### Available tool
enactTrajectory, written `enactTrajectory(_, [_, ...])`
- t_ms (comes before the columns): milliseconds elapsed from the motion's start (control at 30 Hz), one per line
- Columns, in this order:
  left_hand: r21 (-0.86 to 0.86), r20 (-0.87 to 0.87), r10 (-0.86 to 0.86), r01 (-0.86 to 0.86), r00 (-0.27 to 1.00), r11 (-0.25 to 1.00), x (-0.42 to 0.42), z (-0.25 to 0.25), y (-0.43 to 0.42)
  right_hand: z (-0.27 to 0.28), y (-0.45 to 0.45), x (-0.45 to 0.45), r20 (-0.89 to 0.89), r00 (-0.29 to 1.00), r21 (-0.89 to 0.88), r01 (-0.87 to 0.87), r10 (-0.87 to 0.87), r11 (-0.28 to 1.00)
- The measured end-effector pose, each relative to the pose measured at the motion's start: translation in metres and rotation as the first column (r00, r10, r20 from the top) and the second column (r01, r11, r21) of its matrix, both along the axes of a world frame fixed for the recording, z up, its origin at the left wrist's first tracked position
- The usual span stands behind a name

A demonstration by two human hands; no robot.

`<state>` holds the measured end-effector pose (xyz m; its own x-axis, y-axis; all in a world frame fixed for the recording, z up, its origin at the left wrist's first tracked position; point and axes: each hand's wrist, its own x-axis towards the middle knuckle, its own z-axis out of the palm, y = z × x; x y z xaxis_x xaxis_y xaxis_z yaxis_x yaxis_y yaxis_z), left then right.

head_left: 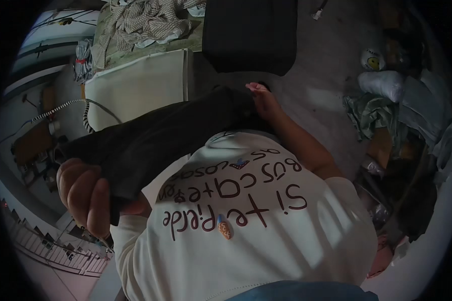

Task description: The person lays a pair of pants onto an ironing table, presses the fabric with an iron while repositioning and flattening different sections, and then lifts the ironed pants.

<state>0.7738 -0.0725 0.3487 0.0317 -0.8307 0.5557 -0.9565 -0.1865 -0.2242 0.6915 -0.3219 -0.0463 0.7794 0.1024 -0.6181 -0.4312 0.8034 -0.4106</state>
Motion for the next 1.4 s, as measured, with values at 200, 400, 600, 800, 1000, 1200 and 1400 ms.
enactTrajectory(200, [-0.005, -0.069, -0.076, 0.075, 0.995, 0.997, 0.012, 0.024, 0.021, 0.012, 0.033, 0.042, 0.376, 0.767, -0.707, -0.126, 0.52, 0.696])
enactTrajectory(400, [0.018, -0.065, -0.029, 0.03, 0.997, 0.999, -0.003, 0.049, 0.025, -0.055, 0.036, 0.067, 0.178, 0.829, -0.895, -0.089, 0.531, 0.438])
enactTrajectory(600, [-0.005, -0.016, 0.008, -0.008, 1.0, 1.0, -0.011, 0.055, 0.03, -0.087, 0.01, 0.056, -0.244, 0.871, -0.932, -0.332, 0.427, 0.146])
enactTrajectory(800, [-0.014, 0.022, 0.032, -0.032, 0.999, 0.999, -0.016, 0.055, 0.034, -0.128, -0.054, 0.019, -0.506, 0.703, -0.834, -0.546, 0.499, -0.076])
enactTrajectory(1000, [-0.024, 0.034, 0.085, -0.084, 0.996, 0.996, -0.014, 0.051, 0.028, 0.003, -0.003, -0.028, 0.167, 0.827, -0.653, -0.316, 0.537, 0.689])
enactTrajectory(1200, [0.128, -0.12, 0.117, -0.101, 0.986, 0.987, -0.002, 0.012, 0.006, 0.073, 0.003, -0.029, 0.163, 0.949, -0.166, -0.242, 0.268, 0.956])
enactTrajectory(1400, [0.135, -0.155, -0.052, 0.073, 0.987, 0.988, 0.027, -0.039, -0.007, 0.062, -0.016, -0.031, -0.04, 0.995, -0.685, -0.095, 0.093, 0.722])
